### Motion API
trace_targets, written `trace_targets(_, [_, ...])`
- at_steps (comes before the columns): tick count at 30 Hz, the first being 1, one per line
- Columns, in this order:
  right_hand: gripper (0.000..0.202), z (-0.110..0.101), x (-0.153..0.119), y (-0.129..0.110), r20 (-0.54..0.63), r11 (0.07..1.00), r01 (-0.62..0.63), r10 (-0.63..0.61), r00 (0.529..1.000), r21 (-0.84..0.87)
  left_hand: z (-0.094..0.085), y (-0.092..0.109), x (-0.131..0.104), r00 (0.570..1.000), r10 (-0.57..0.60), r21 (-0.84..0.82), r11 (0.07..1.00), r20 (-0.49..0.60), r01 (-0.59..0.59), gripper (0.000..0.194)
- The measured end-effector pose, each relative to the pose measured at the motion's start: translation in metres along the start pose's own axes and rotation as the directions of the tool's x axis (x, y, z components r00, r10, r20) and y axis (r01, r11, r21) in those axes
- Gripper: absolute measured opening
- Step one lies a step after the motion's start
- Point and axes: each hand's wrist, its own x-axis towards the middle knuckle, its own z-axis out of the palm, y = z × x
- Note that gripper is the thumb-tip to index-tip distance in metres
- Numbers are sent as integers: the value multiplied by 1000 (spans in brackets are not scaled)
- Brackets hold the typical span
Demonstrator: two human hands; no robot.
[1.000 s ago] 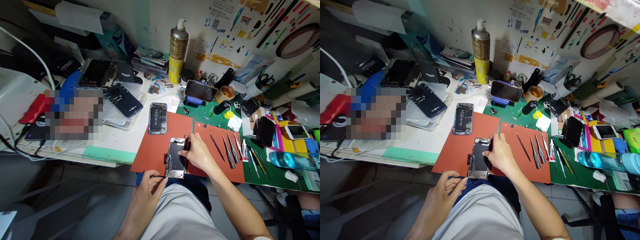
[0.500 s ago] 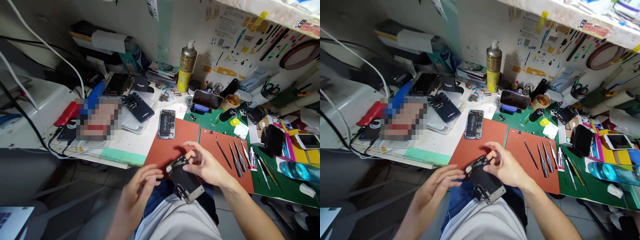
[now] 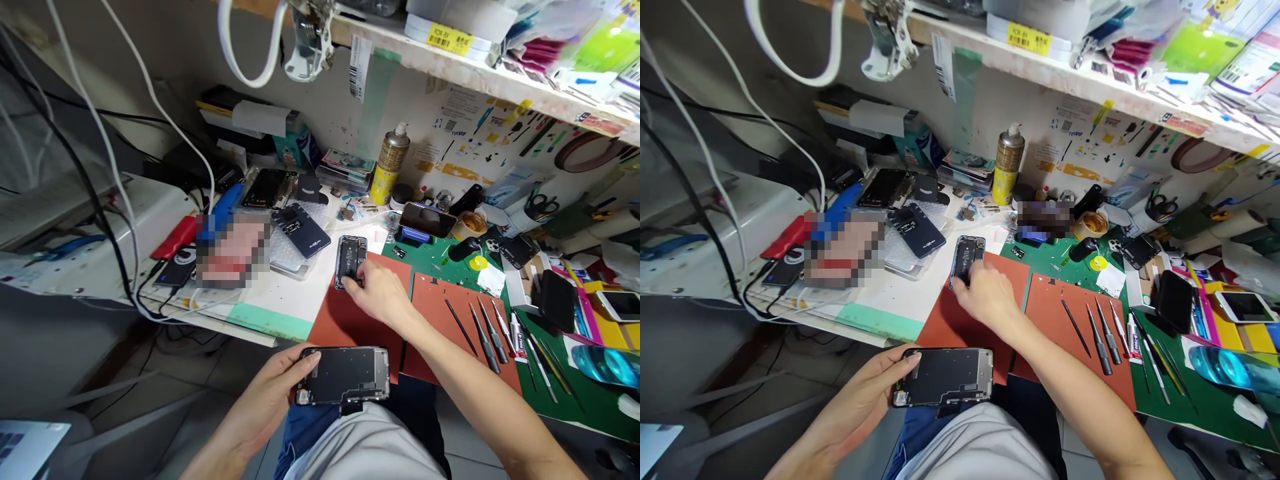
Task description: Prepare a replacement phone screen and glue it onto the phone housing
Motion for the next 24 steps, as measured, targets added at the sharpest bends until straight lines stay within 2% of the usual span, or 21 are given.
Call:
trace_targets(2, [49,12,19,-5,-150,990,-110,97,984,-83,-9,-6,-4,997,5,-53,999,-73,-9,45])
trace_targets(5, [68,32,37,-13,-245,972,-181,141,959,-151,-21,-13,-10,986,9,-118,993,-169,-29,50])
trace_targets(11, [54,49,50,-23,-308,955,-229,163,937,-191,-38,-20,-17,962,-25,-184,983,-272,-27,63])
trace_targets(13, [54,50,52,-25,-320,954,-242,176,931,-180,-40,-19,-18,961,-4,-172,984,-275,-45,61])
trace_targets(18, [58,40,51,-17,-332,960,-241,184,925,-142,-39,-16,-22,982,31,-119,991,-186,-54,57])
trace_targets(21, [52,27,38,1,-311,978,-169,124,942,-124,-42,-15,-23,982,34,-96,994,-188,-52,62])
trace_targets(24, [53,17,10,26,-299,992,-37,-1,954,-120,-45,-14,-21,973,24,-110,993,-229,-50,65])
